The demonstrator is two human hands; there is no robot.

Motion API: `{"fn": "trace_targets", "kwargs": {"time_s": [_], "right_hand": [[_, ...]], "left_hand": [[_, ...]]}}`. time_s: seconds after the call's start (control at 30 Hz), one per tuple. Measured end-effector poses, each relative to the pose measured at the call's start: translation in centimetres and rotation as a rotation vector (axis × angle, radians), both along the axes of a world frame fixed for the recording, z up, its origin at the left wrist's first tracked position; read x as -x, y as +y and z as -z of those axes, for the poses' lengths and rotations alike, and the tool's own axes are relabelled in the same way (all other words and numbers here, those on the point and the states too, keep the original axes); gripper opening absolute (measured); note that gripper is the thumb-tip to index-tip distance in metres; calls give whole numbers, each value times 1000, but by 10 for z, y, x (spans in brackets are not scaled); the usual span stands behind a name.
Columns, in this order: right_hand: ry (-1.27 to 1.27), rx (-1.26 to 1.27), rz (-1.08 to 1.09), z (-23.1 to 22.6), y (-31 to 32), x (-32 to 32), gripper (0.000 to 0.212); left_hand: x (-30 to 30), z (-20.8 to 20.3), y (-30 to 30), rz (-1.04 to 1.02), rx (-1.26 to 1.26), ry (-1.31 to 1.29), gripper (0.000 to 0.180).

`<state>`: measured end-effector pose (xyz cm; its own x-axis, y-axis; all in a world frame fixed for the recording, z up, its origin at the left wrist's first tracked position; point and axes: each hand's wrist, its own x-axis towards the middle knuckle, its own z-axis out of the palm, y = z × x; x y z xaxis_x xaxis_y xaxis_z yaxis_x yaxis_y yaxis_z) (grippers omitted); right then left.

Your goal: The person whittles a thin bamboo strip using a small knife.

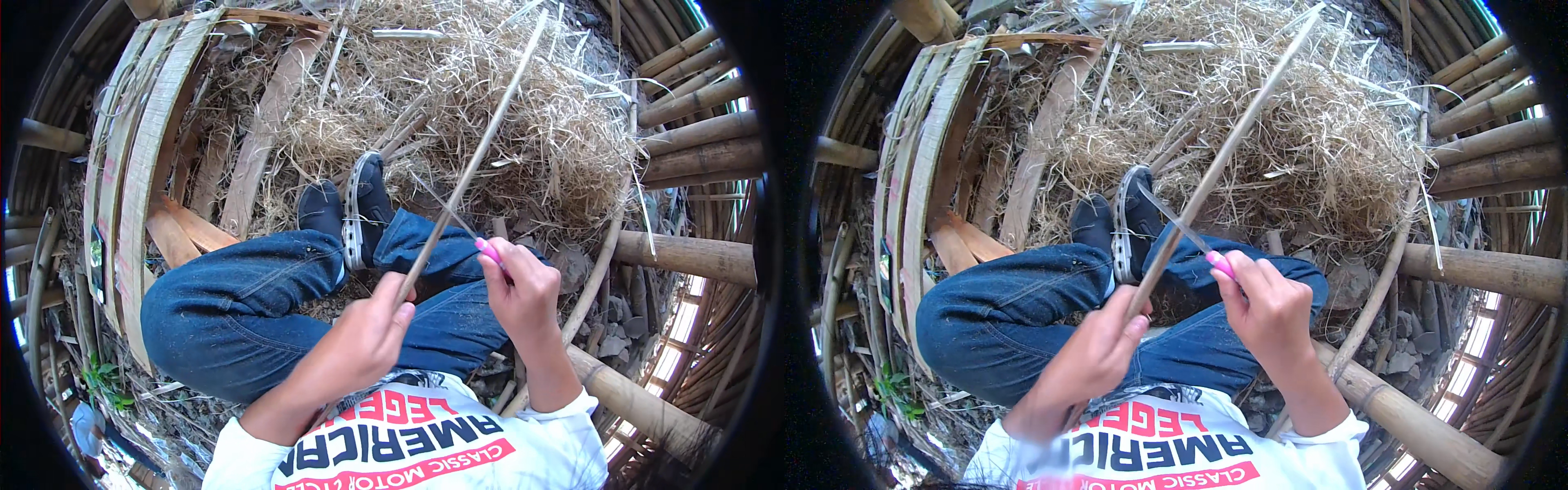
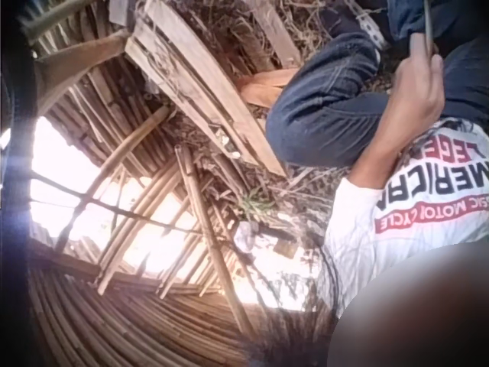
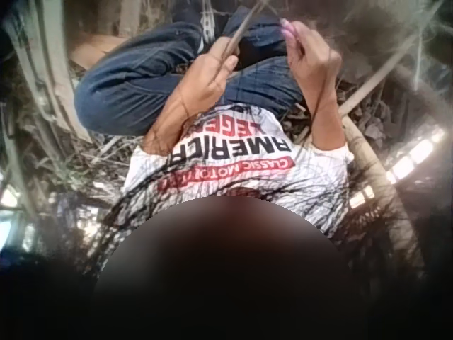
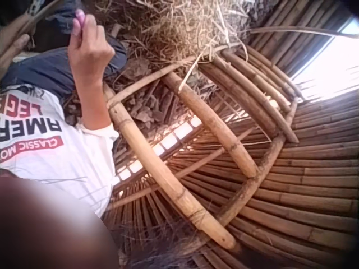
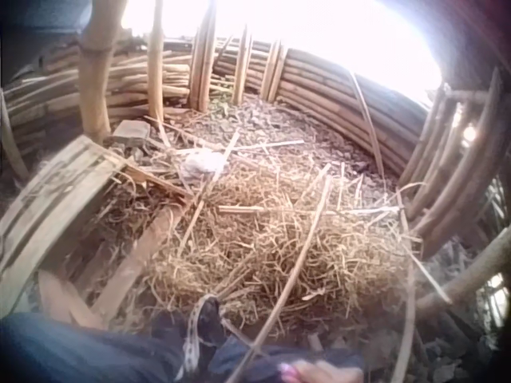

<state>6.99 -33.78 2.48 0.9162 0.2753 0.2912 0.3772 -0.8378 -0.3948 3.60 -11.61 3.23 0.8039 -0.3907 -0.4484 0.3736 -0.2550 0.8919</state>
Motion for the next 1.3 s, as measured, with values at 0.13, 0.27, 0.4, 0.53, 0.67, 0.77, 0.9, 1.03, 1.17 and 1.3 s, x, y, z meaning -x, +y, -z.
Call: {"fn": "trace_targets", "kwargs": {"time_s": [0.13, 0.27, 0.4, 0.53, 0.67, 0.77, 0.9, 1.03, 1.17, 1.3], "right_hand": [[-4, -14, 27, 2, 2, 0, 15], [-13, 49, -36, -1, 3, 3, 18], [-34, 54, -16, 6, -4, 6, 18], [-63, 27, -27, 5, 4, 1, 17], [-40, 71, -39, 7, -6, 10, 18], [-40, 53, -19, 8, -2, 3, 19], [-68, 67, -56, 6, 1, 4, 18], [-73, 45, -28, 16, -15, 13, 19], [-89, 8, -44, 15, 1, 0, 18], [-99, 83, -66, 14, -3, 4, 18]], "left_hand": [[8, 9, -7, -29, -8, -117, 14], [3, 1, 3, -6, 39, 44, 13], [8, 5, -5, 7, 30, -33, 14], [6, 1, 0, 15, 27, 32, 14], [8, 3, 2, -22, -16, -24, 15], [9, 3, -3, -15, 13, -44, 14], [8, 7, 4, 4, 39, -42, 13], [7, 4, 3, -24, 4, -25, 13], [8, 0, -1, 1, 3, -25, 13], [8, 6, 7, -11, 33, 28, 13]]}}
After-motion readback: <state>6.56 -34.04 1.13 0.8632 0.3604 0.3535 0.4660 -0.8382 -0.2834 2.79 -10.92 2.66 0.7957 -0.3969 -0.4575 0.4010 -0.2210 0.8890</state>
